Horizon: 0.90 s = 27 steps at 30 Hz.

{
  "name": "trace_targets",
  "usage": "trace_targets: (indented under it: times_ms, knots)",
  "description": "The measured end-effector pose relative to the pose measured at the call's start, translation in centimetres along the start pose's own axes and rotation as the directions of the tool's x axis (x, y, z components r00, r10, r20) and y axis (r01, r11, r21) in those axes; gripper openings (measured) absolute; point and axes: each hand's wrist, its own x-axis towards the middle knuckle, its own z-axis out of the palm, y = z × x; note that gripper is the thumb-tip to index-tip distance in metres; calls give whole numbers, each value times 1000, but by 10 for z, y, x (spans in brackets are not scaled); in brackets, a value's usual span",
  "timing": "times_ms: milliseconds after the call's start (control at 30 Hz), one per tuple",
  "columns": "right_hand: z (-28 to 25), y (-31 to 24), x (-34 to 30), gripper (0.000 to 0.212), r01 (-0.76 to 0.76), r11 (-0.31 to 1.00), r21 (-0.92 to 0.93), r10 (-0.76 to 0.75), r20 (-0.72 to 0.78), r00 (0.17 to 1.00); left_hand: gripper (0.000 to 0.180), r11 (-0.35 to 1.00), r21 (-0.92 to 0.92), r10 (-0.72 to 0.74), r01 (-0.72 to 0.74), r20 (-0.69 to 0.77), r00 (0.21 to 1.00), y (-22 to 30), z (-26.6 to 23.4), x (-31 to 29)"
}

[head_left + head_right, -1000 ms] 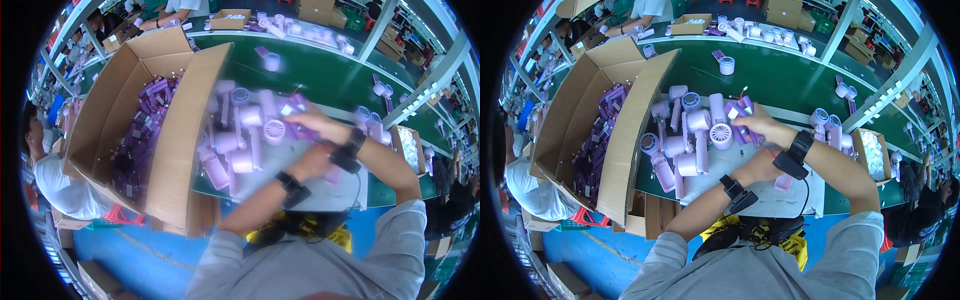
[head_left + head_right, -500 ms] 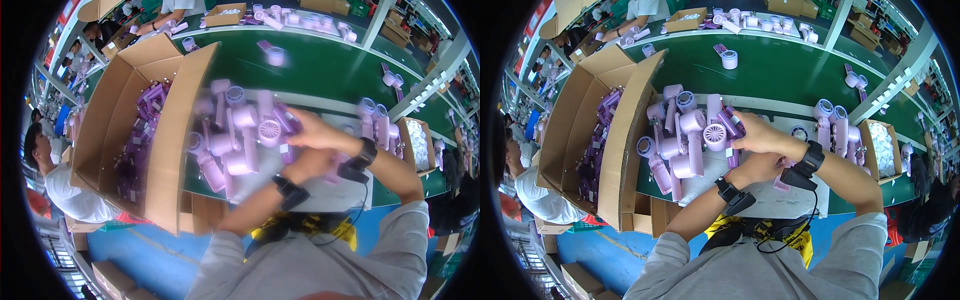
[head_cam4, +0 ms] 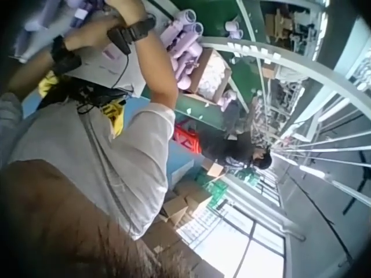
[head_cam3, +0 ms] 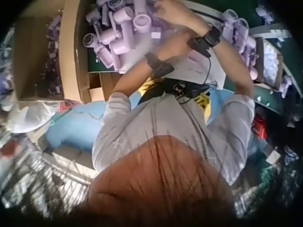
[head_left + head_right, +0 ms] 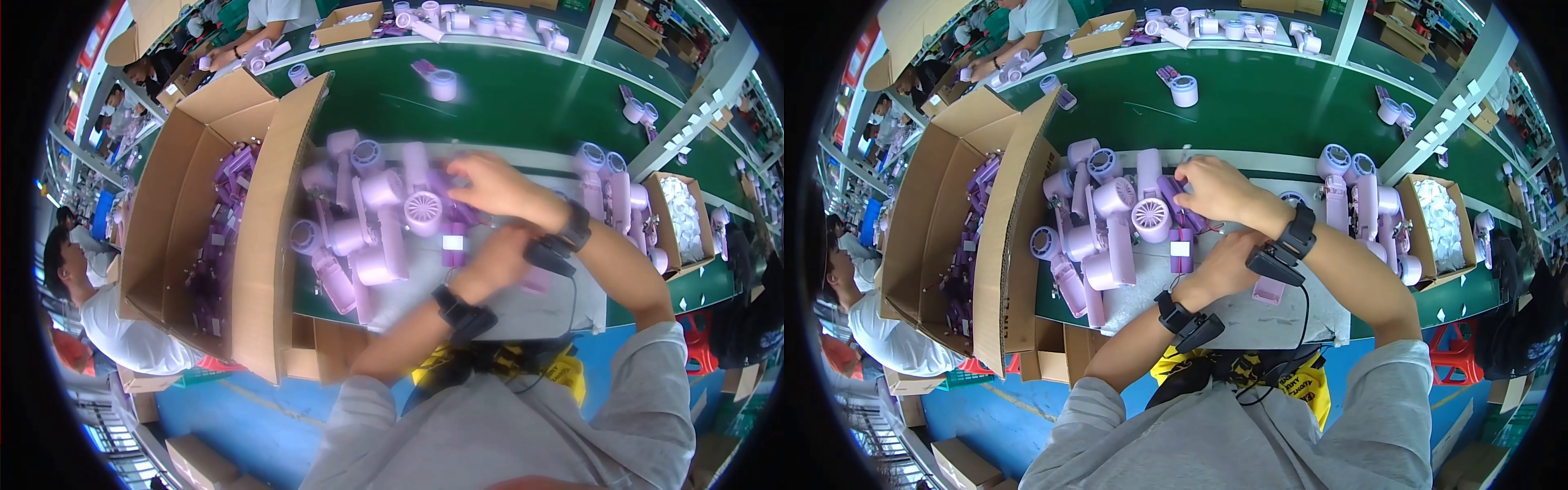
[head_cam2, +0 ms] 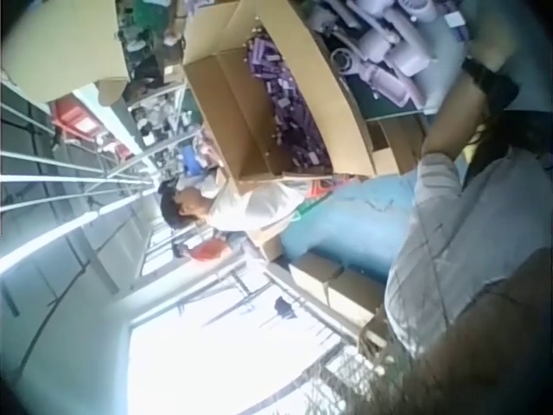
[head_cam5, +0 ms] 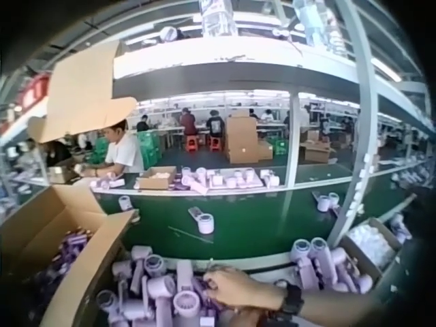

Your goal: The person assembles handheld fans by inserting a circuit board and a battery into the handle before placing it on a conveyor belt. This process is repeated by retrieving more components from the workspace and a nearby box.

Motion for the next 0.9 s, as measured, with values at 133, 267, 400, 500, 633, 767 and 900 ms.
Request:
trace_targets:
  times_ms: [133,267,400,500,633,767,900]
  knots:
    - [-10,9,6,30,-23,993,-114,22,-13,1000,35,999,17,-49,49,-8,999,6,-3,0]
    - [-30,31,-3,31,-95,969,-227,139,182,973,35,997,66,-53,51,32,998,16,-10,1]
    - [-22,51,-14,33,-16,976,-218,84,307,948,32,999,52,-10,8,45,999,13,-8,3]
    - [-16,49,-22,35,91,974,-208,-41,232,972,29,1000,17,11,-11,35,999,13,-7,3]
    - [-24,40,-29,37,152,941,-302,-106,166,981,26,999,-41,14,-12,38,999,12,-6,3]
    - [-65,14,-55,32,134,950,-284,-177,-133,975,26,998,-67,-11,15,59,998,9,-12,1]
    - [-74,10,-99,25,-127,760,637,274,-137,952,26,995,-98,-25,36,109,994,16,-16,1]
